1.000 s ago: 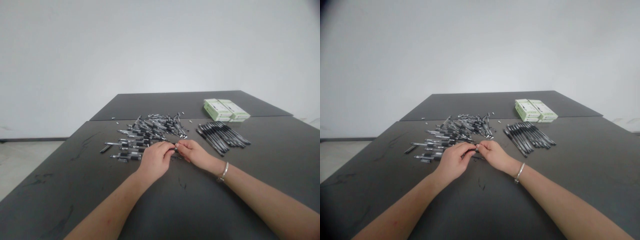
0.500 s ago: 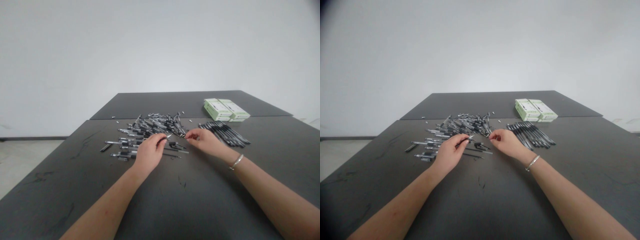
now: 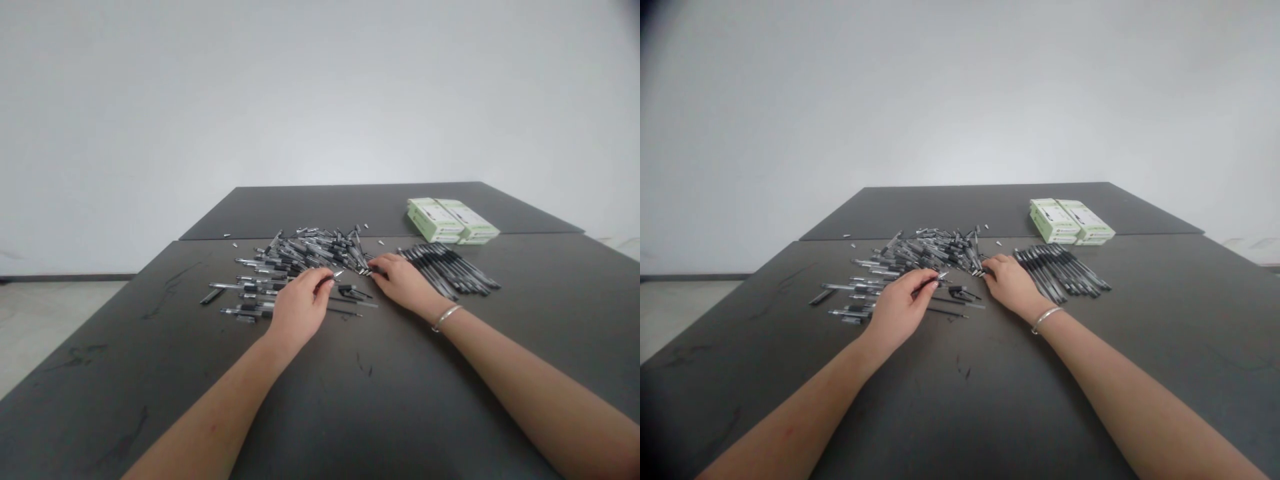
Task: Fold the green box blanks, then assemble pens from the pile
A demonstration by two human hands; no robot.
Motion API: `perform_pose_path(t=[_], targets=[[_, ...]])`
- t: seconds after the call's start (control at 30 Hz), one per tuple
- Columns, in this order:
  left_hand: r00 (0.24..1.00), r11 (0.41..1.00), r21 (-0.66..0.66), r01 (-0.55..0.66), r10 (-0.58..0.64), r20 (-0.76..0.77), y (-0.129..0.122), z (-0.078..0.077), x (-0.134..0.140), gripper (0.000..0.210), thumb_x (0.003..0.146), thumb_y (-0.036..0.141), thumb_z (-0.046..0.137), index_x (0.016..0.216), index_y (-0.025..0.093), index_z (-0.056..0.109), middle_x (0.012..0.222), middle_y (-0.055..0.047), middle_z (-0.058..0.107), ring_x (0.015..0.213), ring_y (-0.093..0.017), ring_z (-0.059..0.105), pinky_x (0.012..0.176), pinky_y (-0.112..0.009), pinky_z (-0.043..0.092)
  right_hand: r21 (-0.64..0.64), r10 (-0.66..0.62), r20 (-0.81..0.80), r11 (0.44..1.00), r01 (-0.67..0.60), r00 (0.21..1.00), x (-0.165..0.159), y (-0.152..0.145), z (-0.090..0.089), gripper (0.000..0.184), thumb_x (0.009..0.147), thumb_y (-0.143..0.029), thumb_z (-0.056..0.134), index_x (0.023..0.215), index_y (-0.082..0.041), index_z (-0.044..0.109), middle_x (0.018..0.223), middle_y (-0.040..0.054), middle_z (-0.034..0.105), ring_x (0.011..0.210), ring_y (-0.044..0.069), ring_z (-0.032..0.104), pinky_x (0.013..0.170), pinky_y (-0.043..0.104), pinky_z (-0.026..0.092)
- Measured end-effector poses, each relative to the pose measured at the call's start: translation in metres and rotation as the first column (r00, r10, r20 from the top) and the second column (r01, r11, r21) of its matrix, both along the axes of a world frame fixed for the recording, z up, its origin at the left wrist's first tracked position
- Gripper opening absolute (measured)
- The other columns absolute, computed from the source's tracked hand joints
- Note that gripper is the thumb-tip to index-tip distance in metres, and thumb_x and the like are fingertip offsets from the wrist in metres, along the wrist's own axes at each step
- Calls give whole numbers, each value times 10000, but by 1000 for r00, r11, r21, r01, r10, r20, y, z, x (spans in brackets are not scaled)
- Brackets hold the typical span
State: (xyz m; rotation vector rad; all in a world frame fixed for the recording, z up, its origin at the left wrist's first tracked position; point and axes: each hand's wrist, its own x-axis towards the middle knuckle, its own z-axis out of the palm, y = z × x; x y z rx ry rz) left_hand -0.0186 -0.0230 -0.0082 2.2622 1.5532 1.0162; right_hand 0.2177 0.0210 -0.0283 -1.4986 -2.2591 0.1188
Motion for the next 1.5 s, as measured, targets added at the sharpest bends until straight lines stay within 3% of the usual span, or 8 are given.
perform_pose_path(t=[0.23, 0.43, 0.57, 0.87, 0.97, 1.13, 1.23, 1.5], targets=[[1000, 1000, -5, 1, -2, -16, -1, 2, 1, 183, 900, 247, 514, 1031, 237, 642, 1031, -8, 703, 923, -192, 653, 813, -329, 504, -26, 45, 5, 999, -45, 999, -7, -4, 4, 203, 877, -183, 522, 980, -134, 690, 969, 117, 665, 953, 222, 597, 903, 334, 445], [1000, 1000, -12, 10, -10, -13, -2, 2, 0, 186, 904, 240, 506, 1036, 231, 637, 1030, -7, 698, 919, -183, 649, 823, -326, 504, -35, 94, -100, 995, -98, 991, -18, -25, 18, 140, 852, -242, 582, 921, -161, 673, 919, 80, 647, 830, 186, 596, 774, 292, 461], [1000, 1000, -14, 7, -7, -15, -2, 3, 1, 178, 904, 243, 506, 1024, 237, 637, 1004, -4, 700, 902, -181, 650, 797, -316, 505, -96, 158, -58, 982, -163, 986, -25, -30, 17, 112, 822, -268, 624, 856, -177, 680, 822, 54, 632, 776, 182, 581, 711, 284, 438], [999, 999, -15, 33, -33, 13, -1, 0, 0, 177, 908, 257, 508, 1029, 242, 636, 1024, 3, 695, 908, -169, 645, 816, -311, 501, -163, 70, -145, 982, -94, 987, -25, -31, 12, 49, 784, -210, 620, 812, -170, 616, 750, 31, 622, 670, 154, 558, 626, 267, 406], [997, 998, -2, 65, -65, 31, -3, 1, 0, 187, 913, 260, 503, 1044, 248, 636, 1042, 4, 693, 918, -160, 642, 810, -294, 498, -239, 69, -350, 958, -160, 934, -22, -30, 17, 76, 807, -229, 606, 860, -175, 597, 731, 8, 624, 644, 136, 556, 597, 250, 414], [992, 992, 32, 123, -123, 1, -5, 4, 2, 199, 922, 256, 490, 1047, 251, 645, 995, -1, 688, 896, -156, 635, 778, -283, 493, -242, 90, -645, 918, -315, 759, -21, -33, 27, 110, 810, -239, 627, 873, -160, 583, 797, 18, 623, 710, 128, 575, 646, 245, 467], [991, 990, 31, 135, -135, -13, -6, 6, 2, 203, 924, 257, 487, 1046, 250, 649, 985, -4, 684, 886, -159, 635, 777, -286, 492, -206, 110, -693, 917, -342, 713, -23, -35, 28, 131, 800, -237, 646, 897, -159, 604, 820, 26, 644, 725, 130, 592, 664, 251, 486], [986, 985, 28, 168, -168, -5, -8, 6, 3, 207, 927, 251, 482, 1053, 248, 647, 1008, -7, 681, 911, -160, 628, 790, -285, 486, -224, 64, -710, 924, -311, 701, -26, -38, 27, 171, 786, -247, 655, 935, -162, 654, 797, 31, 675, 680, 129, 601, 626, 251, 492]])
